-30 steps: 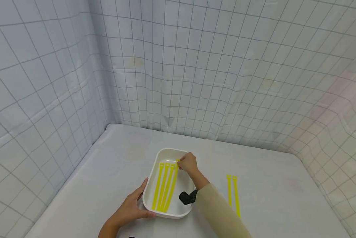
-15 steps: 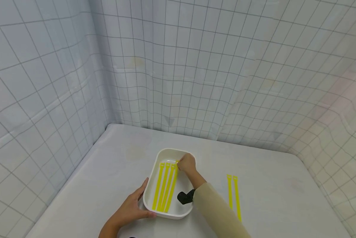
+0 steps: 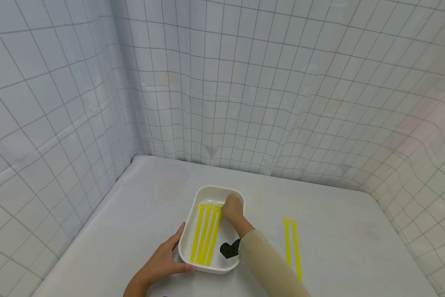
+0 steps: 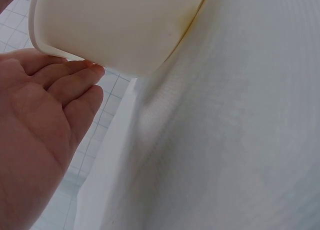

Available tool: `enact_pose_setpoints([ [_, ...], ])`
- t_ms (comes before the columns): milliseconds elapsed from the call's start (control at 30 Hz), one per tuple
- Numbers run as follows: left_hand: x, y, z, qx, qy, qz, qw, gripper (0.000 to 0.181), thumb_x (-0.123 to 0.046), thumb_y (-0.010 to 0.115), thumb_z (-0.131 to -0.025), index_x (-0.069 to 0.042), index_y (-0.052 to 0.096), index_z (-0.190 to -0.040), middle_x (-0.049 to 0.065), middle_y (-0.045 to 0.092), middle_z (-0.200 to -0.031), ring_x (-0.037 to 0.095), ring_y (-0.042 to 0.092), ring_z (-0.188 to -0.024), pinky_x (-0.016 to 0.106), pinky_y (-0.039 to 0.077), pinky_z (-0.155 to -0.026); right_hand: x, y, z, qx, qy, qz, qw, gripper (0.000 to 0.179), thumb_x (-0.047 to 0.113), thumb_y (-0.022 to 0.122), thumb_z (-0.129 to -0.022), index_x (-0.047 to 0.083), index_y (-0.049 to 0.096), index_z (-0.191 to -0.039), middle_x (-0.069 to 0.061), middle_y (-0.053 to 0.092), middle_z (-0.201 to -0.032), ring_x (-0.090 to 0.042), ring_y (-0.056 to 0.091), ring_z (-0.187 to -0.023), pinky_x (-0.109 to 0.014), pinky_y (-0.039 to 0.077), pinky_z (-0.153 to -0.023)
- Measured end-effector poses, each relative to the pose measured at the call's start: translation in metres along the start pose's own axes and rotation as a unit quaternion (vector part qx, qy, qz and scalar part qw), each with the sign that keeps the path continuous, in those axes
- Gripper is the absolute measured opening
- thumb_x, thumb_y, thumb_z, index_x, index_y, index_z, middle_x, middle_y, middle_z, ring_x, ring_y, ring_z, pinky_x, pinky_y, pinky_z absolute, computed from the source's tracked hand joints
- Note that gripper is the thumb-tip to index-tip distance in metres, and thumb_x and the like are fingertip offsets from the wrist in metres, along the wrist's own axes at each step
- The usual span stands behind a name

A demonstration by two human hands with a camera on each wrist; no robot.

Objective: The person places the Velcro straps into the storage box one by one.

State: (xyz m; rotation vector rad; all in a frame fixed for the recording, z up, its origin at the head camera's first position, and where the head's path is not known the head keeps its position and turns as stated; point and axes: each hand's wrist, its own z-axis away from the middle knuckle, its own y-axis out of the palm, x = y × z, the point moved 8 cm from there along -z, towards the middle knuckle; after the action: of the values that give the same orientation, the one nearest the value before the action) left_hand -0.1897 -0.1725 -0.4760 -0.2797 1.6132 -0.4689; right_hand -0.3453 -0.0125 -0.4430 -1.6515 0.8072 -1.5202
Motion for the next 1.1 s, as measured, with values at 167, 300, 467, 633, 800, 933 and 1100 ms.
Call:
enact_pose_setpoints([
  [167,-0.001,0.002,0.000,0.004,0.001,-0.003,1.0000,0.119,-0.035,0.088,-0.055,-0.001,0.019,-0.145,0.016,0.022,-0.147,0.029,0.027,-0.132,0.044,0.025,-0.104,0.009,-0.012,0.003,-0.010,-0.050,0.009,0.9987,0.012,-0.004,0.061,-0.073,-0.002,0.055,-0.063,-0.004,0.048,-0.058,-0.017,0.044,-0.054,-0.027,0.043,-0.053],
  [300,-0.002,0.004,0.000,0.011,0.006,-0.005,0.9999,0.118,-0.033,0.087,-0.057,0.002,0.018,-0.145,0.019,0.021,-0.147,0.032,0.026,-0.132,0.044,0.026,-0.103,0.010,-0.025,0.006,0.011,-0.064,-0.058,0.9962,0.010,0.001,0.066,-0.079,-0.005,0.066,-0.071,-0.008,0.062,-0.063,-0.017,0.057,-0.056,-0.026,0.049,-0.053],
  [467,-0.002,0.004,0.000,0.010,-0.002,-0.003,0.9999,0.118,-0.034,0.087,-0.056,0.001,0.018,-0.145,0.017,0.021,-0.147,0.029,0.026,-0.132,0.044,0.026,-0.104,-0.001,-0.047,0.013,0.029,-0.071,-0.159,0.9843,0.012,0.004,0.065,-0.083,-0.007,0.068,-0.088,-0.012,0.067,-0.076,-0.021,0.065,-0.066,-0.030,0.054,-0.059],
  [633,0.001,0.004,0.001,0.011,-0.007,-0.005,0.9999,0.119,-0.035,0.087,-0.056,0.000,0.017,-0.145,0.016,0.019,-0.148,0.028,0.024,-0.133,0.045,0.025,-0.104,-0.020,-0.066,0.022,0.020,-0.077,-0.207,0.9750,0.011,0.006,0.065,-0.084,-0.004,0.068,-0.089,-0.008,0.067,-0.077,-0.018,0.064,-0.067,-0.029,0.053,-0.061],
  [800,0.004,0.002,0.001,0.013,-0.011,-0.006,0.9998,0.118,-0.035,0.086,-0.057,-0.001,0.016,-0.146,0.016,0.019,-0.148,0.029,0.024,-0.133,0.047,0.024,-0.104,-0.037,-0.078,0.029,0.011,-0.086,-0.241,0.9666,0.010,0.006,0.067,-0.083,-0.001,0.069,-0.090,-0.005,0.067,-0.078,-0.019,0.064,-0.069,-0.031,0.053,-0.065],
  [933,0.004,0.002,0.000,0.013,-0.012,-0.005,0.9998,0.119,-0.036,0.087,-0.056,-0.002,0.016,-0.146,0.016,0.019,-0.148,0.030,0.024,-0.133,0.045,0.025,-0.104,-0.051,-0.082,0.035,0.005,-0.087,-0.243,0.9662,0.011,0.007,0.067,-0.083,0.000,0.069,-0.091,-0.003,0.066,-0.078,-0.018,0.063,-0.070,-0.030,0.053,-0.065],
  [1100,0.003,0.002,-0.001,0.014,-0.007,0.005,0.9999,0.120,-0.035,0.087,-0.056,-0.002,0.015,-0.146,0.015,0.017,-0.149,0.027,0.022,-0.134,0.042,0.024,-0.105,-0.074,-0.088,0.036,-0.021,-0.078,-0.242,0.9668,0.015,0.005,0.067,-0.082,-0.004,0.068,-0.094,-0.004,0.066,-0.079,-0.018,0.063,-0.071,-0.030,0.053,-0.065],
])
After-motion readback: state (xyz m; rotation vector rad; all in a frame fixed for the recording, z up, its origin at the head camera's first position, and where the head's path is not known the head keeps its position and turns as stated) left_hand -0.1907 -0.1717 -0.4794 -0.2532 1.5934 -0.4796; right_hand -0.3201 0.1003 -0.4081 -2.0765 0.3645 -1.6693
